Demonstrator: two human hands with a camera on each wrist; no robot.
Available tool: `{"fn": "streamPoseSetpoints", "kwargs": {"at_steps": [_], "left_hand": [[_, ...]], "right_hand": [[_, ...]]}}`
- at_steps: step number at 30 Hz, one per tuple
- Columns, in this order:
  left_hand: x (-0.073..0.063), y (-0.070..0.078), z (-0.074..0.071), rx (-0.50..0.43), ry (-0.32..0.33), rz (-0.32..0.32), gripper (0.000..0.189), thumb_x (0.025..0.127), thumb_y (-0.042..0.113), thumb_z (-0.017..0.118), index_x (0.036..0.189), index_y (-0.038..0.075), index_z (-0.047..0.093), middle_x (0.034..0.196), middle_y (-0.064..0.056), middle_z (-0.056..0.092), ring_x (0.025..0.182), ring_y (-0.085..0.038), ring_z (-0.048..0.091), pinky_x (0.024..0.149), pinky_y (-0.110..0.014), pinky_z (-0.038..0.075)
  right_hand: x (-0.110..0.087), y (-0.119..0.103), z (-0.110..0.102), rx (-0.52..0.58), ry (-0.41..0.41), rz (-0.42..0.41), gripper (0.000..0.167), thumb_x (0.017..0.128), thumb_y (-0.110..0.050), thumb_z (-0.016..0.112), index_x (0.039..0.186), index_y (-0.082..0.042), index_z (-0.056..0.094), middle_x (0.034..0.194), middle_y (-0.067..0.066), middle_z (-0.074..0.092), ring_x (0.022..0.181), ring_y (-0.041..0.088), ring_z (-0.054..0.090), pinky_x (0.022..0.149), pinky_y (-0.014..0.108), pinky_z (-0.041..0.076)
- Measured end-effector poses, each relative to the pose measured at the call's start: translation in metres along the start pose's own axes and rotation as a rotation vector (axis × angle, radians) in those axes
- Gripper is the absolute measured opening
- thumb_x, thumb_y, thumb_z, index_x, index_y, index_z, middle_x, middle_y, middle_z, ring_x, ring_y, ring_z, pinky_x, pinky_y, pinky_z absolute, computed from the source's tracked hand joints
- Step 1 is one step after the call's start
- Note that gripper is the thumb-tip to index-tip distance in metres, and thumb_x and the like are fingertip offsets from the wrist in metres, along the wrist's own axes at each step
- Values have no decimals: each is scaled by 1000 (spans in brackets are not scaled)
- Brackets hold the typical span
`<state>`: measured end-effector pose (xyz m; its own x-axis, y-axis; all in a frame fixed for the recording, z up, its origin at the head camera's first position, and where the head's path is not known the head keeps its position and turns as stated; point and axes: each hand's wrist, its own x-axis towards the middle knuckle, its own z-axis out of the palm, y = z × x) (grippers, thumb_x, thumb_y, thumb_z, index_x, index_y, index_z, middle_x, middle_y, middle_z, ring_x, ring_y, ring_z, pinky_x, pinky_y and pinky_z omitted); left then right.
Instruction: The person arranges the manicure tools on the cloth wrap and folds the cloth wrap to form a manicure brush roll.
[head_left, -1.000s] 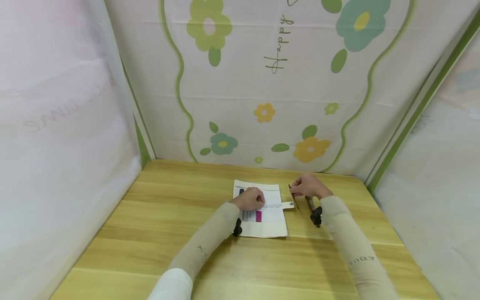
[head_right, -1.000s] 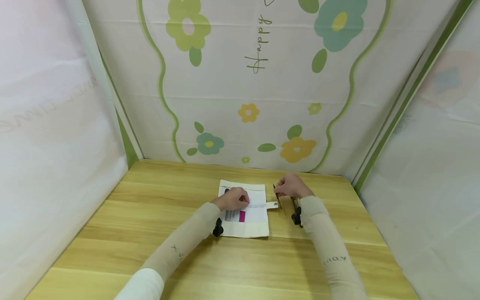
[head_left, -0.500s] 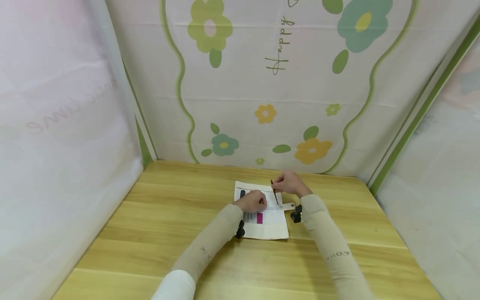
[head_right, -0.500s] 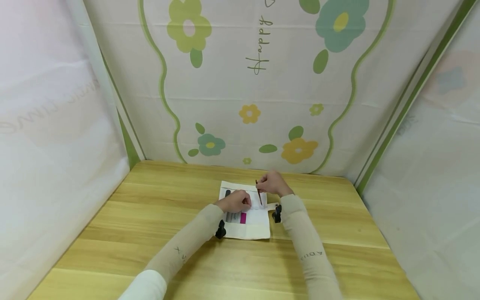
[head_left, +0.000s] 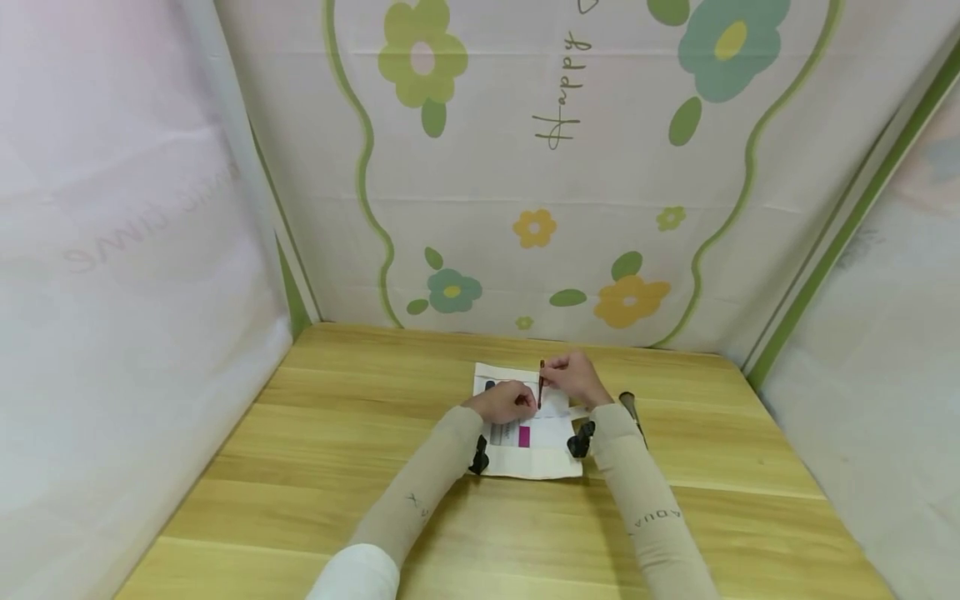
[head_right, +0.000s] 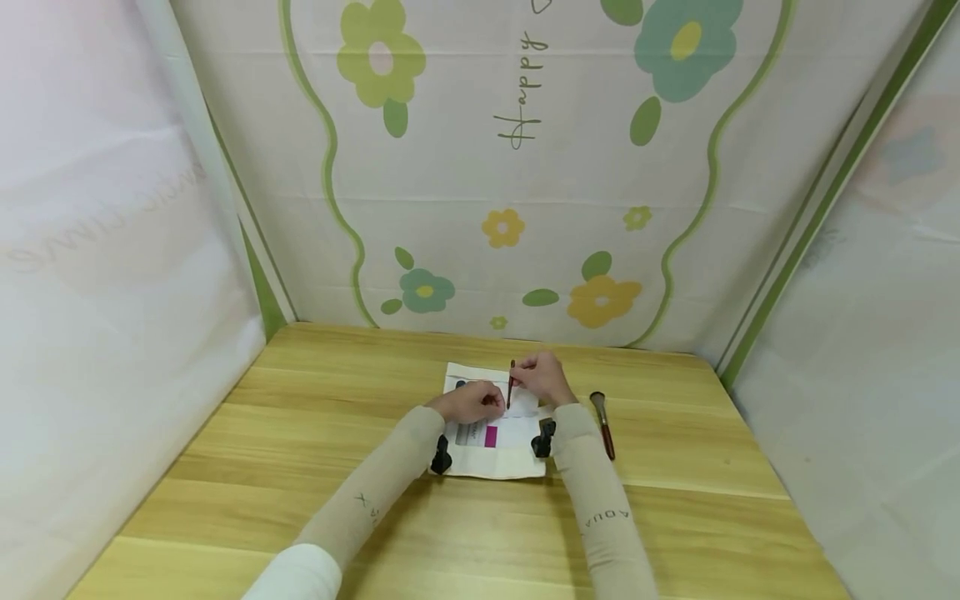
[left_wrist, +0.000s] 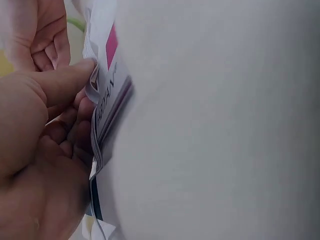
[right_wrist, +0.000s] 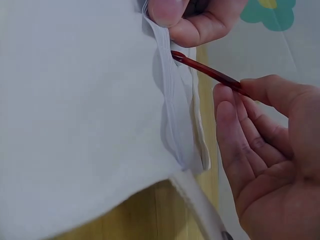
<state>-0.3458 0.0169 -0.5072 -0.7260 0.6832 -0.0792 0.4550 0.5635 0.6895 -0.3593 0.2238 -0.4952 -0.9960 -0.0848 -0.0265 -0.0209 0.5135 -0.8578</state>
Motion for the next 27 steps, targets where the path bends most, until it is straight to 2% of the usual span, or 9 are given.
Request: {"fn": "streamPoseSetpoints", "kwargs": {"at_steps": [7, 13, 18, 22, 27], "left_hand": [[3, -5, -1, -38, -20, -24, 14, 108, 16, 62, 101, 13, 74, 88, 5, 64, 78, -7, 53, 77, -23, 45], [1, -4, -2, -41, -18, -40, 14, 108, 18, 62, 100, 13, 73, 91, 4, 65, 80, -7, 54, 79, -23, 45], [-3, -3, -2, -47, -9, -50, 13, 107, 16, 63, 100, 12, 73, 93, 4, 65, 83, -8, 54, 81, -24, 45], [-5, 0, -2, -45, -19, -40, 12, 106, 16, 63, 101, 11, 73, 93, 4, 64, 83, -7, 53, 80, -24, 45], [-3, 3, -2, -43, -28, -33, 13, 107, 15, 63, 101, 11, 74, 93, 4, 64, 83, -8, 54, 81, -25, 44]], "right_hand": [[-3, 1, -2, -11, -75, 32, 18, 100, -15, 73, 105, 0, 80, 105, 14, 79, 85, 19, 73, 75, 29, 58], [-6, 0, -2, -51, -197, 54, 17, 101, -13, 71, 102, -1, 82, 113, 16, 78, 79, 15, 67, 66, 25, 53], [-9, -4, 0, -87, -283, 58, 16, 100, -11, 71, 97, 0, 82, 97, 13, 81, 69, 11, 66, 61, 21, 51], [-11, -6, 0, -96, -297, 85, 17, 100, -10, 71, 97, 2, 83, 85, 10, 80, 64, 9, 67, 59, 20, 51], [-11, -7, -3, -107, -288, 128, 16, 98, -10, 72, 96, 1, 83, 82, 11, 80, 63, 11, 69, 60, 21, 53]]}}
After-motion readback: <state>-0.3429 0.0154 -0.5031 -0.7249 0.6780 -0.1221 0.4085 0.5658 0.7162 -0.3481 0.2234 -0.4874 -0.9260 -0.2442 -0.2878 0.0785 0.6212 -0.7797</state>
